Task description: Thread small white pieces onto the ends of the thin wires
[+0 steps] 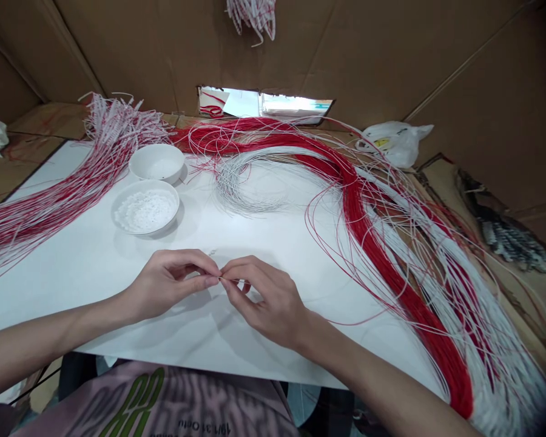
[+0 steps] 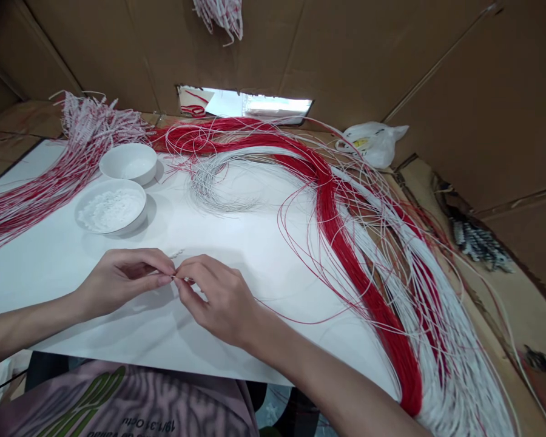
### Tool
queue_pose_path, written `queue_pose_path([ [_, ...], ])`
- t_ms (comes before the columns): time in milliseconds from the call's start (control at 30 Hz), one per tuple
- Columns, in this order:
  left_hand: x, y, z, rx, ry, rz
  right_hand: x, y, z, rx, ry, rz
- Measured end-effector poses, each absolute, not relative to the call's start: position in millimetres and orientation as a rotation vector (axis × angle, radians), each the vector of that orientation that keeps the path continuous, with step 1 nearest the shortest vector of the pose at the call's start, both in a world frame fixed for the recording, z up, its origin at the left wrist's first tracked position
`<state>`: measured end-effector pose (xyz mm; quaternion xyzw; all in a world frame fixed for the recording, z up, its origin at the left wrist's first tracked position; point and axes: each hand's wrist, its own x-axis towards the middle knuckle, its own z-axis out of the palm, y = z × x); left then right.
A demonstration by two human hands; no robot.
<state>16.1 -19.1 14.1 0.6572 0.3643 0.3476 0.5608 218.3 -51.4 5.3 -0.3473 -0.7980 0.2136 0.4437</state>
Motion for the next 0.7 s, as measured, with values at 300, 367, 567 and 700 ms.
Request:
queue_pose_path([
  [300,13.3,-18.7,10.8,1.848,0.899,0.799,221.4,-49.2,2.0,-1.012,-2.012,0.406],
  [367,13.0,-20.3,9.1,1.980,0.878,0.843,221.1,-48.5,0.0,-1.020,-1.992,0.393],
  [567,11.9,-25.6,3.4,2.320,0.841,0.895,220.0,-47.4,-3.4,-0.954,-2.071,0.418],
  [700,10.1,-23.6,3.9,2.355,0.870,0.922,221.5,-46.1,0.1,-1.041,-2.075,0.407],
])
